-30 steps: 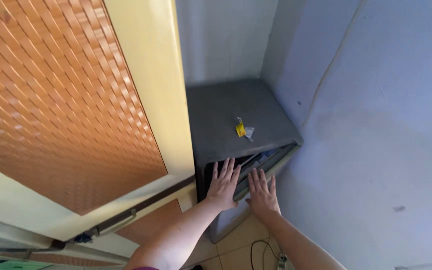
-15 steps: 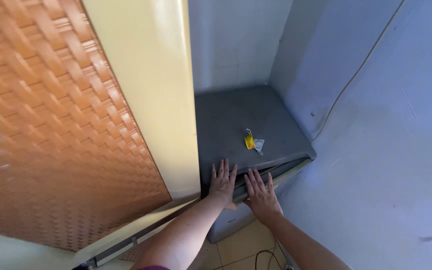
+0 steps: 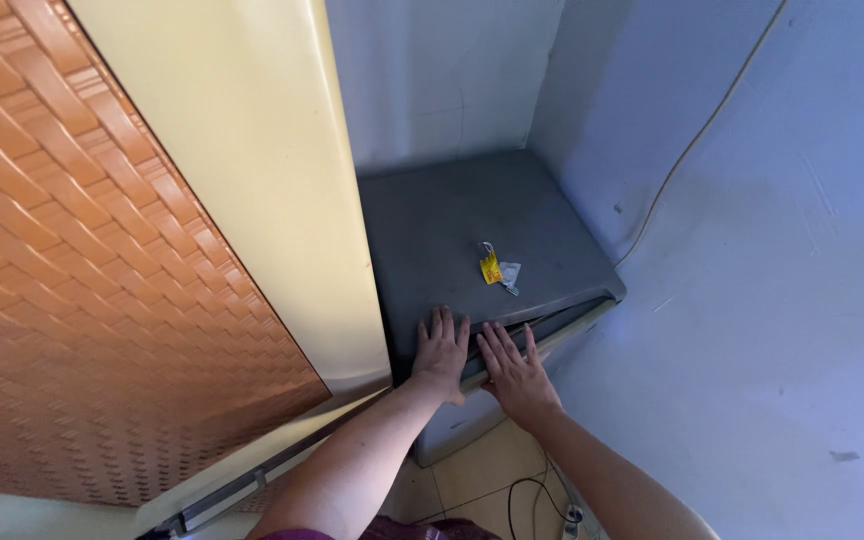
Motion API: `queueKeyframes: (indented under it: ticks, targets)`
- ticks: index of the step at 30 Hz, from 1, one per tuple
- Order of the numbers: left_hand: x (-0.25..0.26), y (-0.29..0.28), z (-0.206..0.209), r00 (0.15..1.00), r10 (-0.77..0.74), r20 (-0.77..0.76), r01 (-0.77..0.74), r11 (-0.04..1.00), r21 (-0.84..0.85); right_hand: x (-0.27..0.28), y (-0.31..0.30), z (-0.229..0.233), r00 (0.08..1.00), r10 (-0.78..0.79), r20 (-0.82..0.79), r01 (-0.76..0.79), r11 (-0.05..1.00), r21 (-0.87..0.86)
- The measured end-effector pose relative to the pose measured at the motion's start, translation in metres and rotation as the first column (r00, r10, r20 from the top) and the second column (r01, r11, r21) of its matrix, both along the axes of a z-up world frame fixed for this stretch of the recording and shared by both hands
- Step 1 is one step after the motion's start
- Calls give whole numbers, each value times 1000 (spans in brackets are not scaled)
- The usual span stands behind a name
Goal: Organize various household items by putting away boxes, checking the window, placing items in a small refrigerator, and clearing a cabinet top into a laundry basket.
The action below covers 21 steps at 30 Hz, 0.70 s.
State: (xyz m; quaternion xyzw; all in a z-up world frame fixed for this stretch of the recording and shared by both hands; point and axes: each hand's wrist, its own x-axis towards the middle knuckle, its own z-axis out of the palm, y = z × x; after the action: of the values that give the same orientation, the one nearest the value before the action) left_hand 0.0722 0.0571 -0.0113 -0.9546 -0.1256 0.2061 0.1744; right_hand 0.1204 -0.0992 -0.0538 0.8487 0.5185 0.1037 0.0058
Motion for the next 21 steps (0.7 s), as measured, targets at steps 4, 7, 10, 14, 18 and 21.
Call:
queueKeyframes:
  ticks: [4, 7, 10, 14, 18, 21]
  targets:
    - [-3, 12, -11, 998, 18, 64, -16, 1000, -25, 12, 9, 3, 997, -14, 81, 18, 999, -49]
    - [7, 46, -48, 963, -50, 266, 61, 998, -34, 31, 21, 4, 989, -91, 120, 103, 990, -100]
    - [20, 45, -54, 845, -143, 515, 116, 990, 85, 48, 25, -1, 987, -127, 97, 133, 989, -58]
    - [22, 30, -41, 905, -107, 412, 55, 989, 135, 57, 29, -5, 987, -108, 121, 107, 994, 10]
    - [10, 15, -9, 925, -87, 370, 53, 993, 101, 58, 37, -11, 983, -139, 121, 139, 990, 7]
    - [14, 22, -41, 875, -104, 473, 59, 992, 109, 47, 39, -1, 981, -188, 54, 188, 982, -3]
